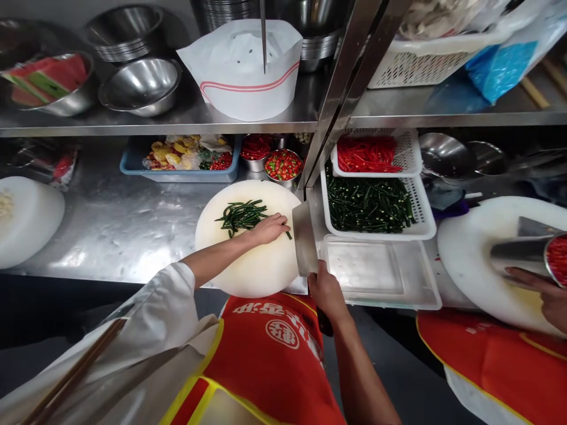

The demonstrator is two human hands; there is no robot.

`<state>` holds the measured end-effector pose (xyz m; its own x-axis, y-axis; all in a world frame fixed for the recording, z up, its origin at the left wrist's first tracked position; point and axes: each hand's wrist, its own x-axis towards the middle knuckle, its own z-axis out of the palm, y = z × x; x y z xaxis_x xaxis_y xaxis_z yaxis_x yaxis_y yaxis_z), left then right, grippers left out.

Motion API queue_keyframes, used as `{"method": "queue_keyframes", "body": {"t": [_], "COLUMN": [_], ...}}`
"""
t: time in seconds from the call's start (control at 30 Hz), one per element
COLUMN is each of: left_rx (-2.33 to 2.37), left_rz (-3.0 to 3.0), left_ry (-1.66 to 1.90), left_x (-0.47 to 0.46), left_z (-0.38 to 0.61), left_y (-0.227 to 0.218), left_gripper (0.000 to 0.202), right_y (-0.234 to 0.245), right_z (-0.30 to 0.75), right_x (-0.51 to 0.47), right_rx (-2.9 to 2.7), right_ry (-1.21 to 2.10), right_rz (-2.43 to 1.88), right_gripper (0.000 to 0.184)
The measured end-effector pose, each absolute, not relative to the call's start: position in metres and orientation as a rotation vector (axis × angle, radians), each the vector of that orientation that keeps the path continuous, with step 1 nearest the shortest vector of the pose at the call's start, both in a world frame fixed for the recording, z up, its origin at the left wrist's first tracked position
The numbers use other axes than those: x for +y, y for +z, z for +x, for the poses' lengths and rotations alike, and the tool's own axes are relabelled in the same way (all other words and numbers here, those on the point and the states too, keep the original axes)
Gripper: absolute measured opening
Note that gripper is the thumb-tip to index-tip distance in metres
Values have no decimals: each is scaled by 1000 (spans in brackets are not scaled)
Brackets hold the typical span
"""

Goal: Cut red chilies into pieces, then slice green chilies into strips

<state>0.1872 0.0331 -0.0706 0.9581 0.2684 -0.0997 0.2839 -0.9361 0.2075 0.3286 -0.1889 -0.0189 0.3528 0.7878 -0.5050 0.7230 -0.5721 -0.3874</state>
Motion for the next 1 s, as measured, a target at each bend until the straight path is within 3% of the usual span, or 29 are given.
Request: {"method": "queue_keyframes", "body": {"t": [0.2,0.47,0.63,0.8,1.0], "left_rx": [330,254,263,278,345], "left_rz": [2815,2731,2679,2659,2617], "left_ry": [31,127,140,143,170], "left_x": [46,49,49,50,50], "left_z": [185,183,182,180,179], "left_y": [-79,-91,-93,-94,-98], "left_gripper": [34,33,35,32,28], "right_y": [-3,32,19,-5,12], "right_z": [324,334,334,317,332], "right_x": [-190,-185,-176,-153,-159], "right_rx": [-1592,-1726,-1770,-1789,-1806], "right_ry": [958,1154,1205,1022,1021], "right_rz": [-2550,-2557,-2595,-2612,-2593], "right_gripper": [22,15,14,19,20]}}
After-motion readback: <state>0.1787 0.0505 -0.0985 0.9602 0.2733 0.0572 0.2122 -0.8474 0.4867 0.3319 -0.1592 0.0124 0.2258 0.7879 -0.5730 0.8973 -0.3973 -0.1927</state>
